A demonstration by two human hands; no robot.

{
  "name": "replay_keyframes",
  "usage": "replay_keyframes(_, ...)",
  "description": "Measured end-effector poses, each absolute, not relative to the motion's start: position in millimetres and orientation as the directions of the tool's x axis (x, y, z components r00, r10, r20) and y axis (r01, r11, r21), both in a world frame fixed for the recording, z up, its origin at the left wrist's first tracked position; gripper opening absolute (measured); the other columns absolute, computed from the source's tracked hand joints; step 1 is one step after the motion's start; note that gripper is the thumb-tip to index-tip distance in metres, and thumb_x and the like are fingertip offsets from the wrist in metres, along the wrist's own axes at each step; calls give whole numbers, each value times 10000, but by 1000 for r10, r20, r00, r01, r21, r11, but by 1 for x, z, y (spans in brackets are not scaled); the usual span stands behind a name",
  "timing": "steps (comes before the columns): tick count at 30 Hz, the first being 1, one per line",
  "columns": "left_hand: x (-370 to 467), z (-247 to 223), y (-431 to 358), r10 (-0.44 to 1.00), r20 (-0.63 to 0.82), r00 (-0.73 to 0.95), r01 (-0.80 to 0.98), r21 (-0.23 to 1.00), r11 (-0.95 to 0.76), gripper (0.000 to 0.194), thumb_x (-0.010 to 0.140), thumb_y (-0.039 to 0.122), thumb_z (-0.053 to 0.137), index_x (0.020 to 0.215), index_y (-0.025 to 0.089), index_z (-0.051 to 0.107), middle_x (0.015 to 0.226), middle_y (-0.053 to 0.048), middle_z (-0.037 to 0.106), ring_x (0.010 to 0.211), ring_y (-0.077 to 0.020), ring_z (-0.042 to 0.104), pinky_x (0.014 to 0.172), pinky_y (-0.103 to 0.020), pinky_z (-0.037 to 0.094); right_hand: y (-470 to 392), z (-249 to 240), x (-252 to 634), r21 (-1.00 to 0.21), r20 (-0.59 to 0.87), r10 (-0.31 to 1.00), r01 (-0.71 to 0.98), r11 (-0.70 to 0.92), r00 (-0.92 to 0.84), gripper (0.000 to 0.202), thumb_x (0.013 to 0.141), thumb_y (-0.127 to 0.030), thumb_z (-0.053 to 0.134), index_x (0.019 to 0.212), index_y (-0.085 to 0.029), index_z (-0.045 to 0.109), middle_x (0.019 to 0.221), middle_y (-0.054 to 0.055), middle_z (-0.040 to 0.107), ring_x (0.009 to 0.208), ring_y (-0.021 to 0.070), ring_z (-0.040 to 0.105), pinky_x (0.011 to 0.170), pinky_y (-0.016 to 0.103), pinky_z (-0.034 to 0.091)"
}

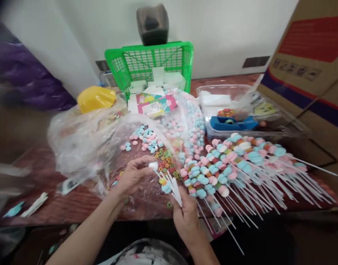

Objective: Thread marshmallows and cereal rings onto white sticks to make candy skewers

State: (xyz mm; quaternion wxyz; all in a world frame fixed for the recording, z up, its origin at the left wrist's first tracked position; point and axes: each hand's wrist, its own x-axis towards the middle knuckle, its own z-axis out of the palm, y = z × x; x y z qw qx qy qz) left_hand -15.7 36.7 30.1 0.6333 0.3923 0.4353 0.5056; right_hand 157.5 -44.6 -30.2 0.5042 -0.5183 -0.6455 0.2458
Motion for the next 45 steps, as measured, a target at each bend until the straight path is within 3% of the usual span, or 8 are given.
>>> replay_keyframes(6,-18,23,19,972,-223,78,-362,902,236,308,550,199,853,844,190,761,824,-21,719,677,-130,657,634,-227,537,-49,-26,164,-813,373,926,461,355,-54,275,894,-213,462,1117,-179,621,740,23,677,616,164,607,609,256,510)
replay_keyframes(11,-21,26,12,990,-137,39,-375,916,142,263,591,196,835,845,198,768,964,-29,713,814,-136,658,737,-236,549,-48,-24,165,-802,393,917,462,379,-70,215,892,-188,443,981,-181,638,724,19,669,603,152,606,581,233,498)
replay_keyframes(18,-14,20,12,996,-24,-86,-327,945,-6,311,569,191,838,871,208,768,911,-31,734,821,-147,651,739,-229,533,-49,-25,165,-750,416,904,527,400,-94,215,864,-142,421,946,-199,611,703,15,650,610,161,603,596,239,490)
replay_keyframes(25,-14,8,13,990,-41,-131,-307,952,-1,312,575,218,837,879,207,764,889,-29,746,821,-165,665,795,-279,533,-46,-27,162,-792,359,928,495,358,-98,175,871,-148,433,874,-198,601,680,-2,631,580,138,584,575,214,476)
replay_keyframes(30,-19,6,14,984,112,-141,-30,993,-118,212,659,233,786,870,229,761,922,-37,741,864,-193,665,826,-319,524,-45,-29,164,-820,280,941,463,338,-190,189,884,-167,432,902,-187,619,683,1,621,587,139,566,559,224,461)
replay_keyframes(34,-23,11,11,957,291,14,269,920,-284,180,754,188,691,906,254,760,927,-56,743,906,-212,666,903,-362,489,-43,-27,166,-853,223,957,438,283,-185,194,898,-247,457,901,-193,643,553,-34,508,487,125,466,466,219,399)
replay_keyframes(39,-20,6,6,932,349,95,344,867,-360,216,780,134,645,917,257,757,922,-67,745,896,-208,676,913,-363,485,-45,-33,160,-932,124,986,330,153,-108,198,898,-293,473,875,-190,640,543,-40,471,487,122,439,457,219,385)
replay_keyframes(45,-13,-8,12,861,507,25,294,820,-491,165,785,144,652,911,203,741,824,-56,730,777,-166,668,726,-294,530,-49,-39,151,-940,142,988,306,151,-54,236,897,-296,476,1000,-170,647,623,-18,536,537,127,462,493,227,390)
